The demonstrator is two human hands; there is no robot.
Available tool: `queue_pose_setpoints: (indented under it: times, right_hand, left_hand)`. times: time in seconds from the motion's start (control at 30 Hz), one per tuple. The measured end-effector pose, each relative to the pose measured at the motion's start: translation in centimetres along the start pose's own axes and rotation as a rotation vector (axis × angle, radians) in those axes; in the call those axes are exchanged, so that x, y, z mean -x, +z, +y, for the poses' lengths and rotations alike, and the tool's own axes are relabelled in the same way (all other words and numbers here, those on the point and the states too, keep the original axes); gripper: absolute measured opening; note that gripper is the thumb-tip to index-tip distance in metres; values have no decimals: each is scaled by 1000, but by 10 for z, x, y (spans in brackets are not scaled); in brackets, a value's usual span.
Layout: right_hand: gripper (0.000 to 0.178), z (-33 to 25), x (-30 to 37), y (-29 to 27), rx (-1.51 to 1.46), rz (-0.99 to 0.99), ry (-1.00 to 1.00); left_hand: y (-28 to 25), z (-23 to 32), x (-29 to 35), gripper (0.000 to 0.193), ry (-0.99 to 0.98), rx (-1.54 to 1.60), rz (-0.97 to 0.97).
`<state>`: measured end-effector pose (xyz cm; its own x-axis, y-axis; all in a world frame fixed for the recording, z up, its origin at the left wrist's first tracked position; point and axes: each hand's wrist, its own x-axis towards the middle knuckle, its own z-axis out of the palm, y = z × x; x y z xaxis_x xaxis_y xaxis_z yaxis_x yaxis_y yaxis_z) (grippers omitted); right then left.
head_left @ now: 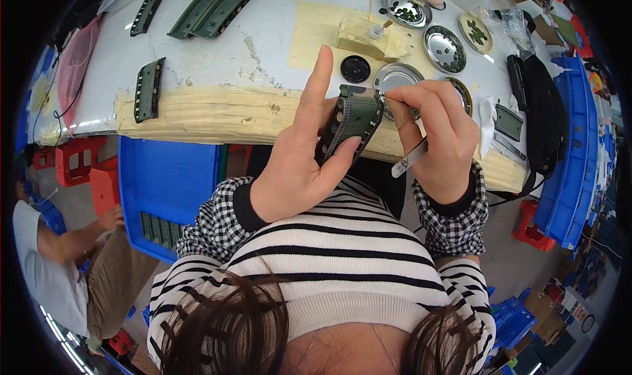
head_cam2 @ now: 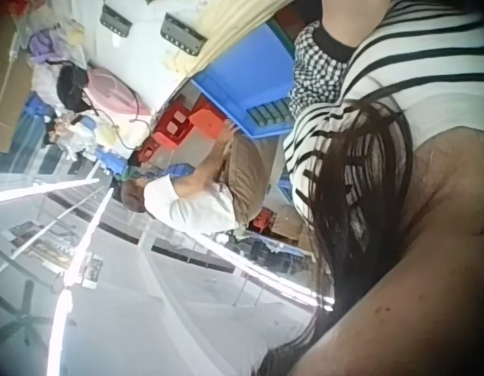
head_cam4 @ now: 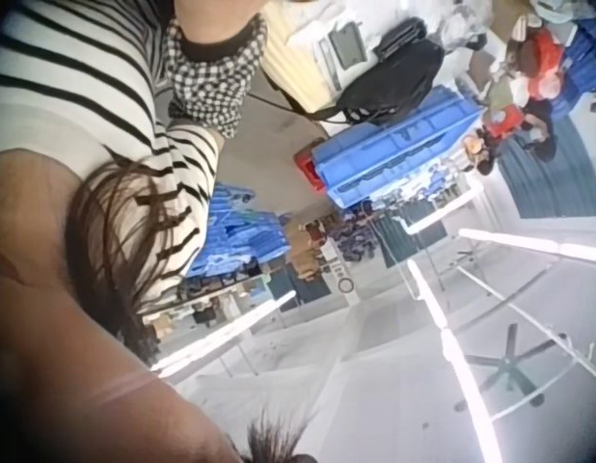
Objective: Assembling small plastic components onto a toy tank chassis using an applicator tool.
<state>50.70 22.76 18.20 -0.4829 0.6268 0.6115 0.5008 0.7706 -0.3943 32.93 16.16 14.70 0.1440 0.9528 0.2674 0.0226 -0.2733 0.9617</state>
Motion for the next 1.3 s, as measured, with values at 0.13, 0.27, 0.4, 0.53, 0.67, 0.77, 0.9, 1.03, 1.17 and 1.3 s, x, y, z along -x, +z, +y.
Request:
queue_pose_setpoints:
  times: [0.13, 0.27, 0.4, 0.53, 0.67, 0.77, 0.9, 1.03, 1.17, 1.3]
  right_hand:
    - [24, -1, 0, 1, 34, -13, -11]
    - [23, 0, 1, 3, 51, 3, -28]
    - [24, -2, 3, 5, 66, -6, -31]
    - [25, -8, 6, 3, 10, -42, 23]
    - [28, -8, 9, 7, 51, -3, -28]
    - [30, -10, 10, 7, 75, -22, -19]
    - [33, -12, 1, -4, -100, -34, 76]
    - [28, 0, -4, -13, -222, 135, 213]
    - [21, 18, -19, -13, -117, 130, 269]
    - [26, 38, -35, 1, -80, 93, 239]
  left_hand:
    - [-3, 0, 1, 83, 31, -100, -17]
    - [-3, 6, 1, 84, -2, -106, -57]
    - [-5, 6, 2, 84, 16, -156, -76]
    - [-4, 6, 2, 84, 20, -149, -55]
    - [-2, 5, 2, 83, 25, -77, -26]
    - [-1, -4, 3, 79, 49, 24, 2]
    - [-2, -2, 0, 73, -113, 285, 57]
    - [-13, 0, -4, 66, -162, 360, -22]
    - [-16, -7, -6, 62, -147, 402, -11]
    - [-18, -3, -8, 58, -248, 569, 24]
